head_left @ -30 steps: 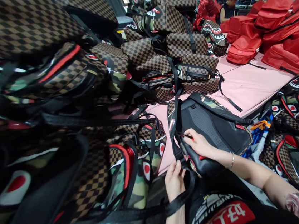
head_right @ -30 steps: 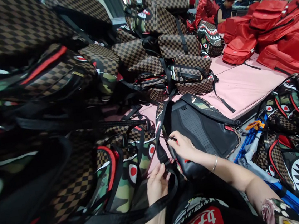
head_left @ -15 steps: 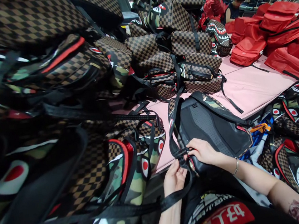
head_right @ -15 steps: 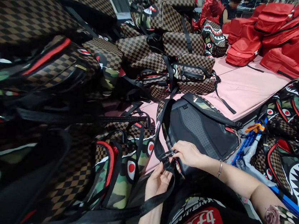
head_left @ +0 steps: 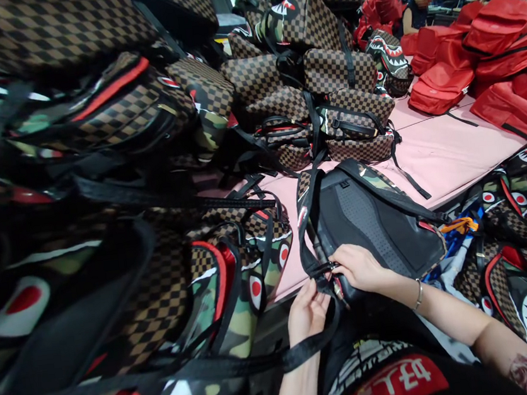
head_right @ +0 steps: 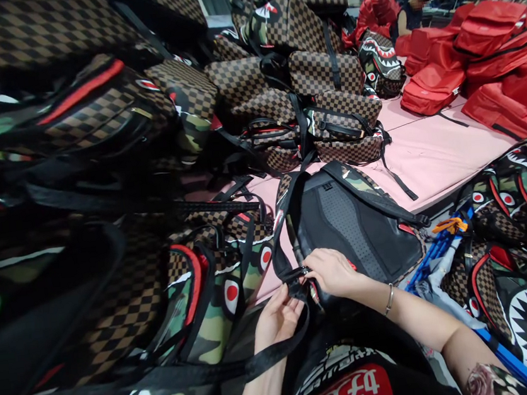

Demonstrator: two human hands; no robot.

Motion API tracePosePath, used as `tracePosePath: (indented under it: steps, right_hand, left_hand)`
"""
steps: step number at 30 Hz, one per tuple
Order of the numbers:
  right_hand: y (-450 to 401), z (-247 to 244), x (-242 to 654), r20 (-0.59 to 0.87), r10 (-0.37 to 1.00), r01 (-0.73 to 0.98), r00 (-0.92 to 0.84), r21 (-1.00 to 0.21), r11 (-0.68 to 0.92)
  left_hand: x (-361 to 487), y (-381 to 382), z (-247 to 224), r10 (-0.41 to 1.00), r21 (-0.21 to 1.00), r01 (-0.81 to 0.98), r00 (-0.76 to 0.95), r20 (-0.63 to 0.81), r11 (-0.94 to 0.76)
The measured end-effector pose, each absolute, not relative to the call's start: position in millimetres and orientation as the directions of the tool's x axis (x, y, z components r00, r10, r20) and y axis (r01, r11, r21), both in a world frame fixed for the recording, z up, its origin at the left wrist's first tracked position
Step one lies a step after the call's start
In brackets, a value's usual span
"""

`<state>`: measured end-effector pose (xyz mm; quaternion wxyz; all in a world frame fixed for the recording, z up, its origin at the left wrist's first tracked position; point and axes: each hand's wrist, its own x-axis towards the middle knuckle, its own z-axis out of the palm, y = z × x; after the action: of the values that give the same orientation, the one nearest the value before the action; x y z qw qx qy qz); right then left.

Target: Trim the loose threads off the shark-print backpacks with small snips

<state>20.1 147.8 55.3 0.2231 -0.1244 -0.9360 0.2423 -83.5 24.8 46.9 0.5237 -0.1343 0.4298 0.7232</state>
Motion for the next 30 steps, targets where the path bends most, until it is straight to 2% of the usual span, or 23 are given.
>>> tracePosePath:
  steps: [13,20,30]
  right_hand:
    - [145.2,55.3,20.1,0.345,0.349,0.135,-0.871,-0.516,0.846]
    - [142.9,50.3,20.2,0.343,0.344,0.153,-0.874,-0.479,0.865]
    - [131.0,47.0,16.3,0.366,0.452,0.267,-0.814,-0.456,0.849]
  left_hand:
    - [-83.1,25.0,41.7,0.643,0.478,-0.873,-0.421,-0.640,-0.096]
    - [-82.8,25.5,39.1,0.637,0.467,-0.878,-0.423,-0.644,-0.111]
    - [-81.4,26.6,40.2,0.629,0.464,-0.878,-0.427,-0.650,-0.117]
